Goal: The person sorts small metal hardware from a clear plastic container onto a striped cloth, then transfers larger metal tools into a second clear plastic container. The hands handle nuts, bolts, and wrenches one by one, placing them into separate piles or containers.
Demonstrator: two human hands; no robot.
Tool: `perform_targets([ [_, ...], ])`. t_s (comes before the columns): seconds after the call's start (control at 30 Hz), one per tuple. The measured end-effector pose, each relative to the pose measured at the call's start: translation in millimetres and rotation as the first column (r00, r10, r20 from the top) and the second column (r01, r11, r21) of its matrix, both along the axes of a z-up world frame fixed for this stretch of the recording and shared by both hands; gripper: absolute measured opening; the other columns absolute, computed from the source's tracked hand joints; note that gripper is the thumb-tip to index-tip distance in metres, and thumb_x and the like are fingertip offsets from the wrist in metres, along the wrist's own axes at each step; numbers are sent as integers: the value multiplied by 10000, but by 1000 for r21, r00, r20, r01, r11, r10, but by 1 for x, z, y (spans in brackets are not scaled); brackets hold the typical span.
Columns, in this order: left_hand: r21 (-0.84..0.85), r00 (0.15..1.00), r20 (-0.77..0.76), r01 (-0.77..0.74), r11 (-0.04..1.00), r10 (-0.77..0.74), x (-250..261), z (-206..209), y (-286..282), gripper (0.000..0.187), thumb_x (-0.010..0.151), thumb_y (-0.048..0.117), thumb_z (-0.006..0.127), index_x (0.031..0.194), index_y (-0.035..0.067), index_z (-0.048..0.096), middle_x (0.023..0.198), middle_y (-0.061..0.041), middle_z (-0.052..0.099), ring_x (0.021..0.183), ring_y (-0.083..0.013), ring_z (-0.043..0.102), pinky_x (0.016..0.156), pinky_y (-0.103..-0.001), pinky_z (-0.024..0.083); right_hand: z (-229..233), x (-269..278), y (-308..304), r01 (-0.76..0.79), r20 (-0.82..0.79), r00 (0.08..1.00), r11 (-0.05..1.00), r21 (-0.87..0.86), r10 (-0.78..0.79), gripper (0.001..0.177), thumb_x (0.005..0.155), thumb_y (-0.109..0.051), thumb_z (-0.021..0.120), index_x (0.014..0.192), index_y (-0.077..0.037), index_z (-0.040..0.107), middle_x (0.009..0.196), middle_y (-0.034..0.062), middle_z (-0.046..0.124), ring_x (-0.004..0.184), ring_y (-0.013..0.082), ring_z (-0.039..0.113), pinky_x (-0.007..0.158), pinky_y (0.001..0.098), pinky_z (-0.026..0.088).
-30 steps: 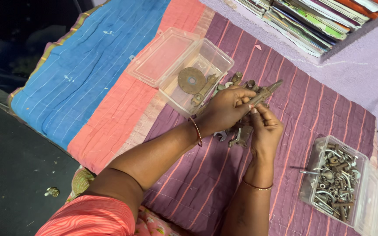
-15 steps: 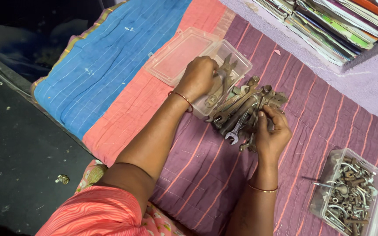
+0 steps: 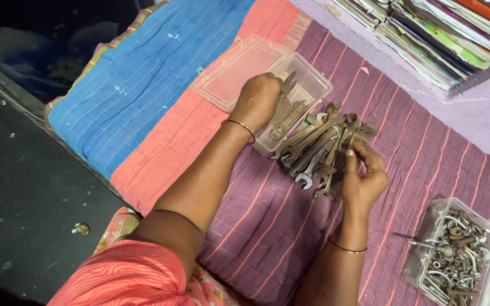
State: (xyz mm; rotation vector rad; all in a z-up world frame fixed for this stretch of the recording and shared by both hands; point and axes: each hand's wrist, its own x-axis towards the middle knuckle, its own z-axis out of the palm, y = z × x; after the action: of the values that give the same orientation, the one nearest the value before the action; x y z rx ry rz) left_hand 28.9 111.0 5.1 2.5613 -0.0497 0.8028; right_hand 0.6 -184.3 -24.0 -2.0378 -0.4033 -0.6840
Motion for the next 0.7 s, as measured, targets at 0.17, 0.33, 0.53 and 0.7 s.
perform_targets([
  [0.17, 28, 999, 47, -19, 999, 18, 6, -13, -2, 131, 836, 47, 627, 845, -2, 748, 879, -228, 699, 831, -406, 697, 755, -482, 560, -6, 5, -14, 72, -54, 996, 997, -9, -72, 225, 959, -90, 771, 1172, -21, 765, 1125, 124, 746, 1024, 201, 699, 922, 324, 537],
  [0.33, 120, 998, -27, -48, 992, 52, 11, -24, -8, 143, 840, 50, 625, 854, -14, 752, 869, -246, 698, 809, -414, 699, 718, -492, 561, -11, 9, -18, 172, -177, 967, 982, -73, -183, 232, 931, -147, 812, 1138, -45, 788, 976, 99, 756, 811, 172, 678, 732, 314, 532],
  [0.53, 137, 978, -206, -9, 991, 38, 13, -28, -5, 173, 837, 55, 603, 844, -4, 766, 903, -262, 717, 857, -423, 708, 765, -503, 560, -5, -1, -2, 226, -296, 908, 941, -251, -296, 331, 880, -269, 840, 1137, -72, 772, 829, 117, 743, 690, 216, 679, 673, 343, 526],
  [0.7, 129, 939, -344, 43, 991, 4, 18, -31, 1, 198, 845, 72, 584, 872, 7, 769, 927, -268, 717, 888, -432, 704, 792, -506, 556, -9, -3, 20, 300, -88, 933, 891, -341, -348, 384, 799, -241, 854, 1123, -53, 768, 877, 155, 731, 756, 315, 707, 707, 426, 556],
])
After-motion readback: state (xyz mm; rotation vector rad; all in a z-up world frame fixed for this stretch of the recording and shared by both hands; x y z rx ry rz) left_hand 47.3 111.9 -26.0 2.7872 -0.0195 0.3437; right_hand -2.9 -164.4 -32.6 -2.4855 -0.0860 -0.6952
